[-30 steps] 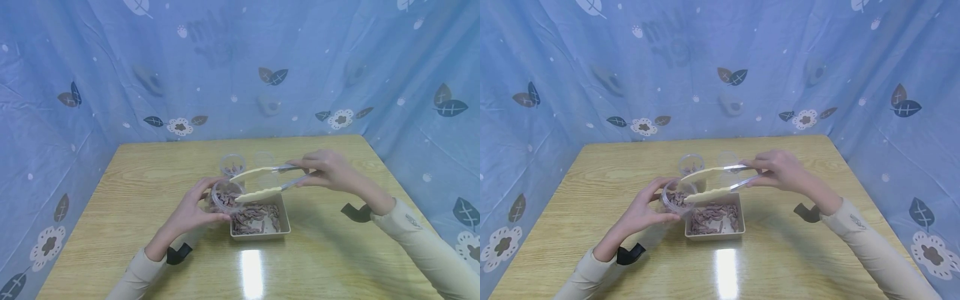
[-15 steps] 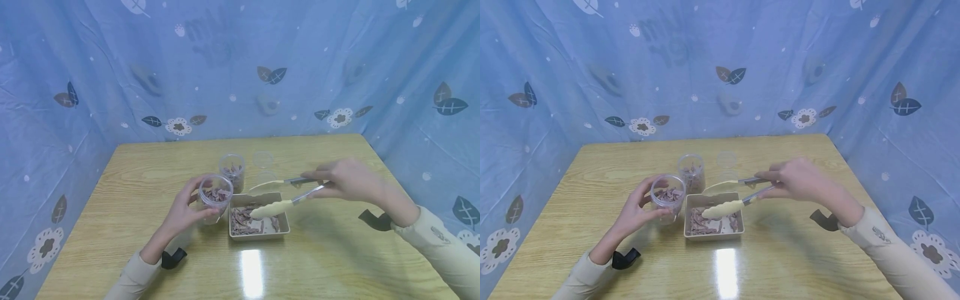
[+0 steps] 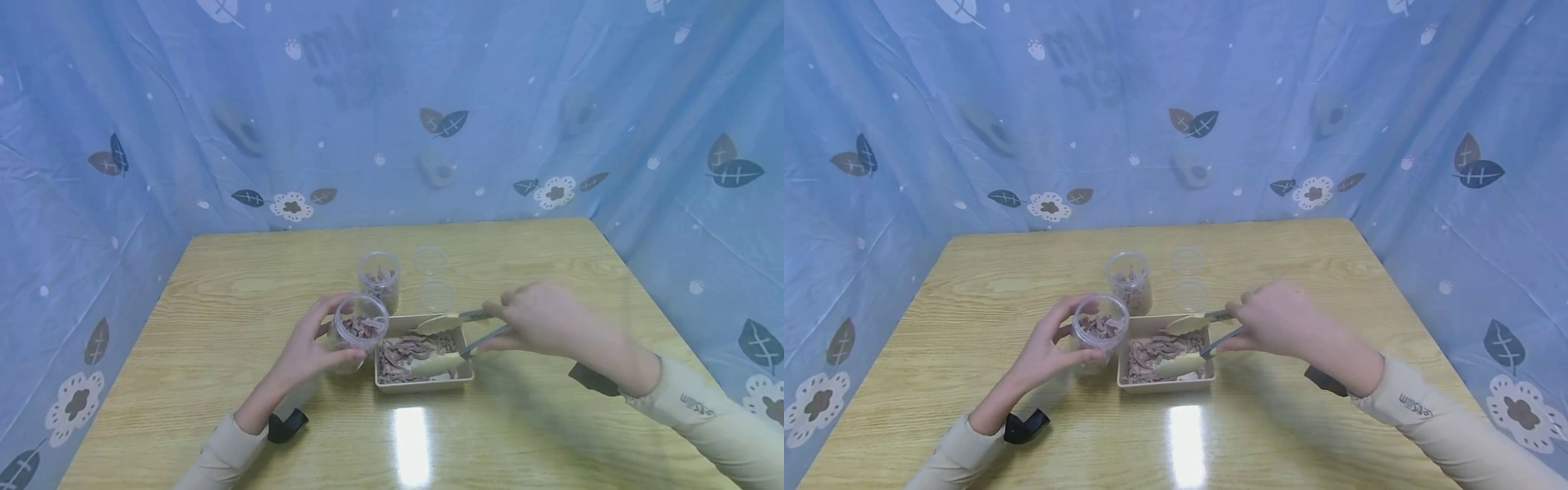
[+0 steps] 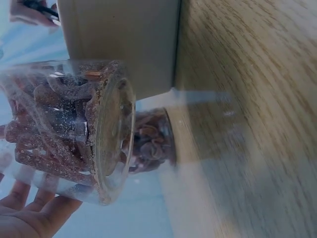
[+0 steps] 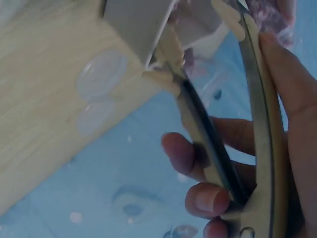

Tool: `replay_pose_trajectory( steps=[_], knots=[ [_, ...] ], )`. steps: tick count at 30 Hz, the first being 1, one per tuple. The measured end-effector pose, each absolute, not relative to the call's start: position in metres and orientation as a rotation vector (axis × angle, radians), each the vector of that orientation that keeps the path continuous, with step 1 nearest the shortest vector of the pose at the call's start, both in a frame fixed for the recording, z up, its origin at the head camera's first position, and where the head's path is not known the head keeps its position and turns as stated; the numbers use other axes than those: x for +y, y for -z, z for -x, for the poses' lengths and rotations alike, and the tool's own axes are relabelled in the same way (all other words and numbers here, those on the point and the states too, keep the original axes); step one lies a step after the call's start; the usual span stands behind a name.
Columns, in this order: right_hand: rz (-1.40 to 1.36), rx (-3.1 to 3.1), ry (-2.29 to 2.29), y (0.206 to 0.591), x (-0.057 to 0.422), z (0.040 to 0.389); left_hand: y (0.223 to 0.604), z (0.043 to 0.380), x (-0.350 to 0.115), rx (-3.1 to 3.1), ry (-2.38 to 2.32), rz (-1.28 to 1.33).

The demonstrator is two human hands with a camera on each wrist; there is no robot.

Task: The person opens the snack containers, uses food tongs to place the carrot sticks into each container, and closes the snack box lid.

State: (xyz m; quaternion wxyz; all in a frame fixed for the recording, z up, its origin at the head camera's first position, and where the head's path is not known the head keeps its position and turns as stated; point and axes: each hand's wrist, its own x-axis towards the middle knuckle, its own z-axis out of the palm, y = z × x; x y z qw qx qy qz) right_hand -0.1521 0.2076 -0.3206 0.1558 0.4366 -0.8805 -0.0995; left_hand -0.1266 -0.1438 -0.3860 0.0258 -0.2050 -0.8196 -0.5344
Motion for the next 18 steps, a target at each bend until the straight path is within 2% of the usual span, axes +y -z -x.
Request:
replay_pose_trajectory(
  steps=[8,18],
  knots=[
    [-1.285,-2.483,0.377,0.331,0.191,0.146,0.408,0.136,-0.15,-2.523,1.614,0.669],
    [-1.323,-2.437,0.373,0.343,0.183,0.149,0.41,0.138,-0.151,-2.494,1.568,0.733]
  ],
)
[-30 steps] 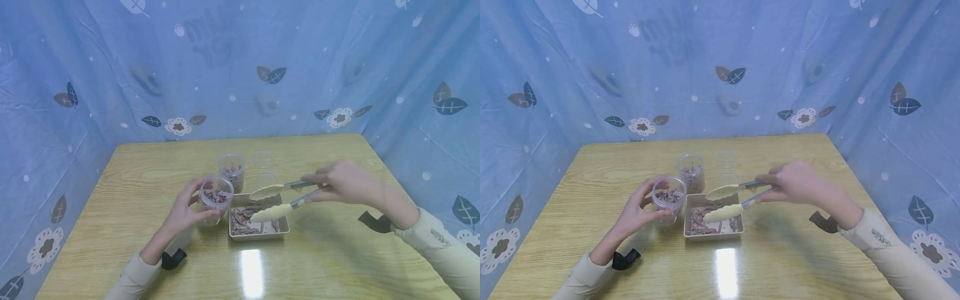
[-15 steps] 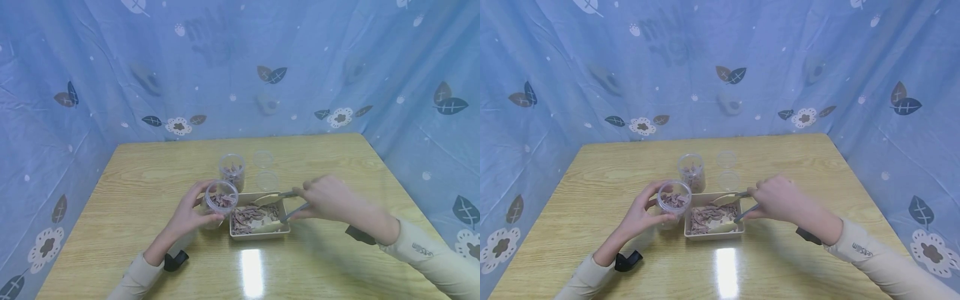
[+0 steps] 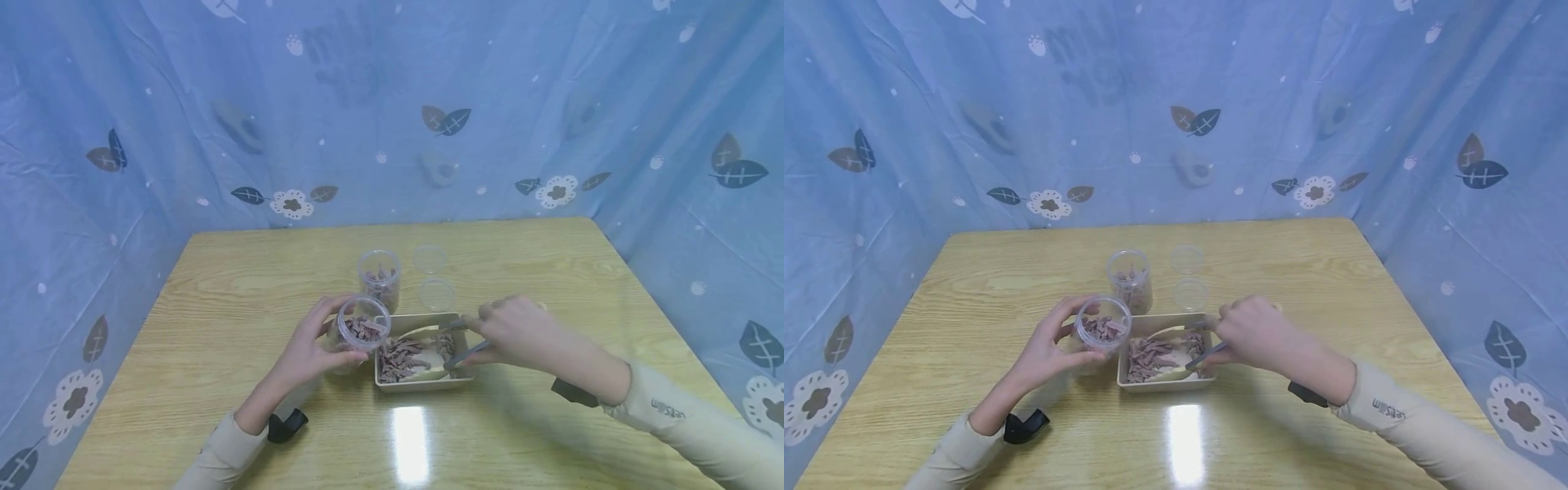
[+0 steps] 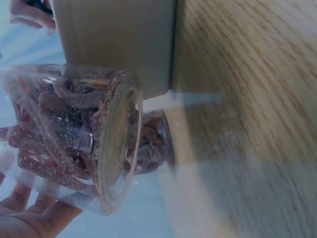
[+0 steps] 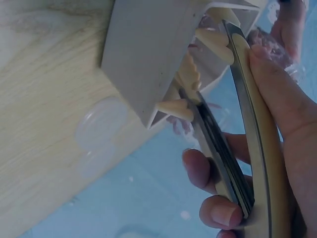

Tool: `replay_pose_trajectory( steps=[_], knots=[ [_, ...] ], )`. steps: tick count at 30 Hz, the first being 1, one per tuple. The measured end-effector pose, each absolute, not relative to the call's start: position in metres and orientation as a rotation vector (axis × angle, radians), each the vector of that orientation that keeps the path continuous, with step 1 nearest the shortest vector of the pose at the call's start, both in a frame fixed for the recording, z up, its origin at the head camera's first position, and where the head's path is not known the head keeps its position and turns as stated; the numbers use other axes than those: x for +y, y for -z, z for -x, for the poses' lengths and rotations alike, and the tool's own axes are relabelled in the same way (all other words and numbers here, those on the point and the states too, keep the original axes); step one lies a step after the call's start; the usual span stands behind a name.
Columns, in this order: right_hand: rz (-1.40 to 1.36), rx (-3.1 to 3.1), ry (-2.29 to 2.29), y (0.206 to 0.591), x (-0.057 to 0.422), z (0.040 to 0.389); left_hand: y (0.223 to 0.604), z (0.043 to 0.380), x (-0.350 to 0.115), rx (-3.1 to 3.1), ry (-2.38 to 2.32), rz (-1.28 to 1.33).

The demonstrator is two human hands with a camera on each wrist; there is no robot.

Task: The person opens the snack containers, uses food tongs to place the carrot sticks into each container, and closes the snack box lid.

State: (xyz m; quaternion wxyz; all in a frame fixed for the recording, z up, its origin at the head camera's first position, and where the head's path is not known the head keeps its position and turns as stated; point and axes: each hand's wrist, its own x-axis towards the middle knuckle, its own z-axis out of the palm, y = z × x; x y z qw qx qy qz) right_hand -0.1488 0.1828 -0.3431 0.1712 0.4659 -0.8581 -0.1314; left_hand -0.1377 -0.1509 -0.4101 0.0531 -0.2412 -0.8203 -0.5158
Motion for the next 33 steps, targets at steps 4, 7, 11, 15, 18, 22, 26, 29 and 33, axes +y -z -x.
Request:
replay_pose_trajectory(
  steps=[4,7,11,15,18,22,26,29,33],
  knots=[
    [-1.345,-2.413,0.392,0.342,0.181,0.148,0.408,0.137,-0.151,-2.505,1.564,0.719],
    [-1.36,-2.394,0.403,0.343,0.179,0.149,0.407,0.137,-0.151,-2.506,1.565,0.719],
    [-1.39,-2.358,0.423,0.344,0.178,0.152,0.406,0.137,-0.151,-2.514,1.574,0.708],
    [-1.419,-2.316,0.451,0.345,0.176,0.157,0.405,0.136,-0.152,-2.538,1.572,0.686],
    [-1.441,-2.303,0.449,0.348,0.176,0.16,0.405,0.135,-0.153,-2.547,1.574,0.683],
    [-1.46,-2.293,0.428,0.355,0.179,0.164,0.405,0.136,-0.152,-2.545,1.585,0.686],
    [-1.464,-2.254,0.408,0.362,0.183,0.165,0.405,0.135,-0.15,-2.558,1.589,0.67],
    [-1.467,-2.208,0.383,0.366,0.186,0.165,0.401,0.133,-0.148,-2.57,1.583,0.656],
    [-1.458,-2.165,0.349,0.37,0.188,0.165,0.388,0.127,-0.143,-2.577,1.57,0.668]
  ],
)
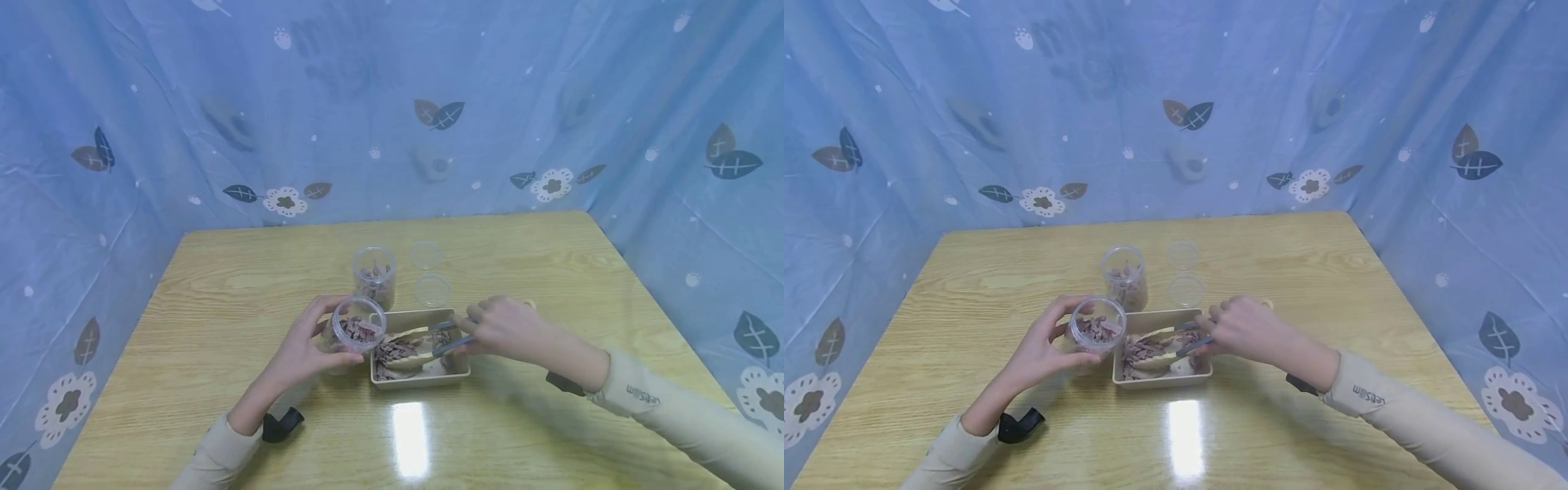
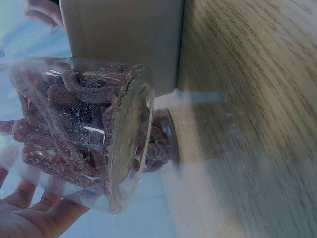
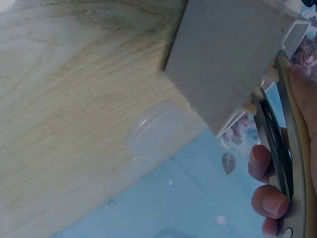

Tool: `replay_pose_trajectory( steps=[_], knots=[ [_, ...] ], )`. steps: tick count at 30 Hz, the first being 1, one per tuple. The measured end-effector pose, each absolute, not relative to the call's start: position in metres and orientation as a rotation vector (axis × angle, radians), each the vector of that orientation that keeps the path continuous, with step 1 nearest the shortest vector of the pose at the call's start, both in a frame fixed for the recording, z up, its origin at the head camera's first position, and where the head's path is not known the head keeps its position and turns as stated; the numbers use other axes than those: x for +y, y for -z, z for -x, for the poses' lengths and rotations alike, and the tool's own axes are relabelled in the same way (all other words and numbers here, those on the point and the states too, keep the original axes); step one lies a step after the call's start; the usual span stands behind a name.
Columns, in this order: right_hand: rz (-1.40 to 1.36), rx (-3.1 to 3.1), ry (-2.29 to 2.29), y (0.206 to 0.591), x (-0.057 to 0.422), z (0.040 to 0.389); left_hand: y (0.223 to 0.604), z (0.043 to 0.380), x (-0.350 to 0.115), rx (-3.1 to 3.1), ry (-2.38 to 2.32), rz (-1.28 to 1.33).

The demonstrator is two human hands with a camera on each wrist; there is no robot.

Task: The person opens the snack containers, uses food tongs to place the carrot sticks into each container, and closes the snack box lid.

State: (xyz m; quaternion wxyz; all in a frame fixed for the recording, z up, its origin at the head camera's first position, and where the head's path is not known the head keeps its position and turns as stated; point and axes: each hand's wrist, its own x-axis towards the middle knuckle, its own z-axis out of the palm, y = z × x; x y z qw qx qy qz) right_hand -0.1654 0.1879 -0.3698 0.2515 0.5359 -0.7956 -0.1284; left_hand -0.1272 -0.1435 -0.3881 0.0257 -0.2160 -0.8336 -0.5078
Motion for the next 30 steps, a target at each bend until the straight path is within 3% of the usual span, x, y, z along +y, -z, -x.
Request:
replay_pose_trajectory(
  steps=[9,30],
  knots=[
    [-1.442,-2.117,0.313,0.371,0.19,0.172,0.372,0.119,-0.141,-2.589,1.551,0.672],
    [-1.433,-2.141,-0.075,0.355,0.209,0.175,0.4,0.134,-0.153,-2.565,1.545,0.647]
  ],
)
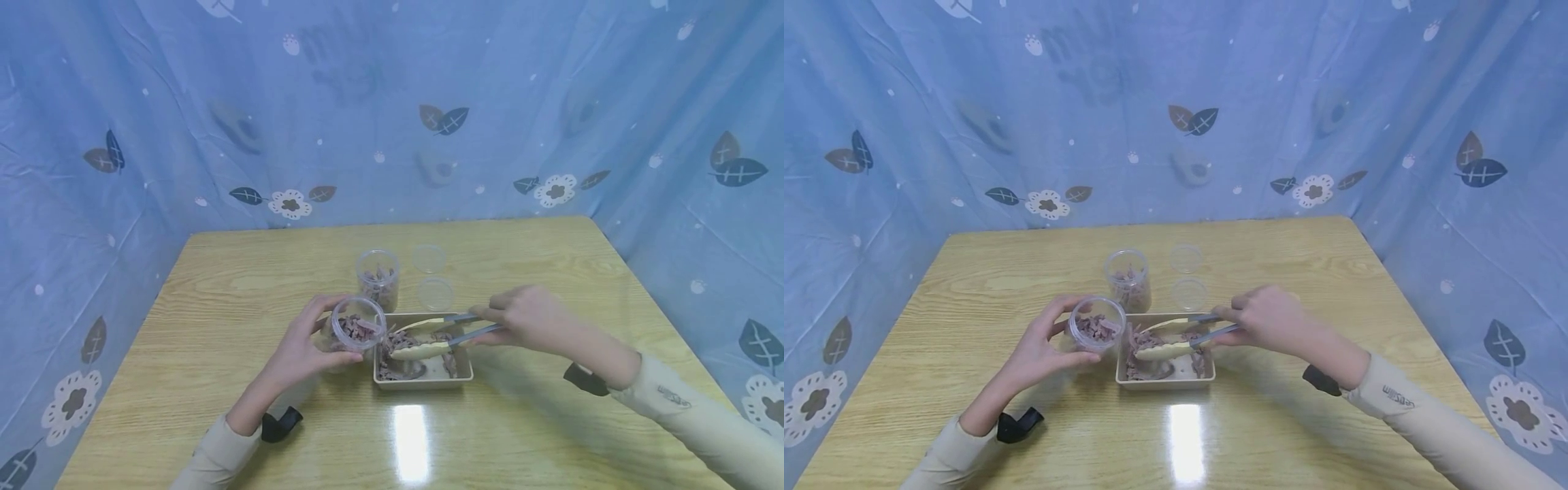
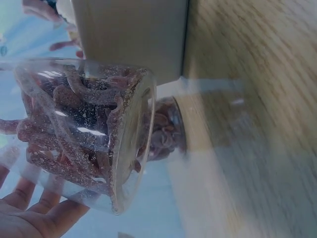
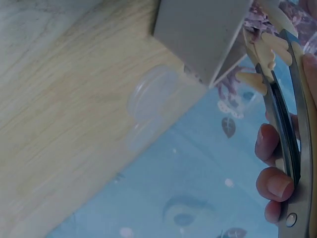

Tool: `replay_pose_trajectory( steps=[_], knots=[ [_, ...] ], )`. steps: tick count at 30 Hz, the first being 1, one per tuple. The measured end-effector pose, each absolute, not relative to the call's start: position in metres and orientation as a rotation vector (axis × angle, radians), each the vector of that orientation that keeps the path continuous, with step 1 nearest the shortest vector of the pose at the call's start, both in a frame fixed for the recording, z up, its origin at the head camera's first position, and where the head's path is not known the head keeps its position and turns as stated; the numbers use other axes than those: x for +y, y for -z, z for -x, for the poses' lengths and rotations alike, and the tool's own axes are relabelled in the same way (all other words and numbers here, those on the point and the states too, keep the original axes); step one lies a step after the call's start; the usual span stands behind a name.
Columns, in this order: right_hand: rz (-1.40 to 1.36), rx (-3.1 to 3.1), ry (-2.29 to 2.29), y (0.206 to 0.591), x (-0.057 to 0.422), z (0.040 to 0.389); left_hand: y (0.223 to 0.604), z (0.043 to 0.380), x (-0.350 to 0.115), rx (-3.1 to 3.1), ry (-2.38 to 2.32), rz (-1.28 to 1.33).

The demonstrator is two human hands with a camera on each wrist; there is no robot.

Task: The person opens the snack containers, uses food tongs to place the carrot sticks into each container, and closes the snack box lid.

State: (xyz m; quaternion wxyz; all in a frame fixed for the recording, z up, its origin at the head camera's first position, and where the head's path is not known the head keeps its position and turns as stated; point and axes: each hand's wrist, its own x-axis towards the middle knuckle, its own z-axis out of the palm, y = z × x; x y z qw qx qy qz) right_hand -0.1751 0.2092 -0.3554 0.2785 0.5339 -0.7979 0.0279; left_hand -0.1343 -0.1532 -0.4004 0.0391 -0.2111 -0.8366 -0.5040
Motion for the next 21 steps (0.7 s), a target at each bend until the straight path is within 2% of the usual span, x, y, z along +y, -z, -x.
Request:
replay_pose_trajectory(
  steps=[21],
  knots=[
    [-1.366,-2.107,-0.213,0.315,0.238,0.158,0.39,0.136,-0.15,-2.607,1.202,0.708]
  ],
)
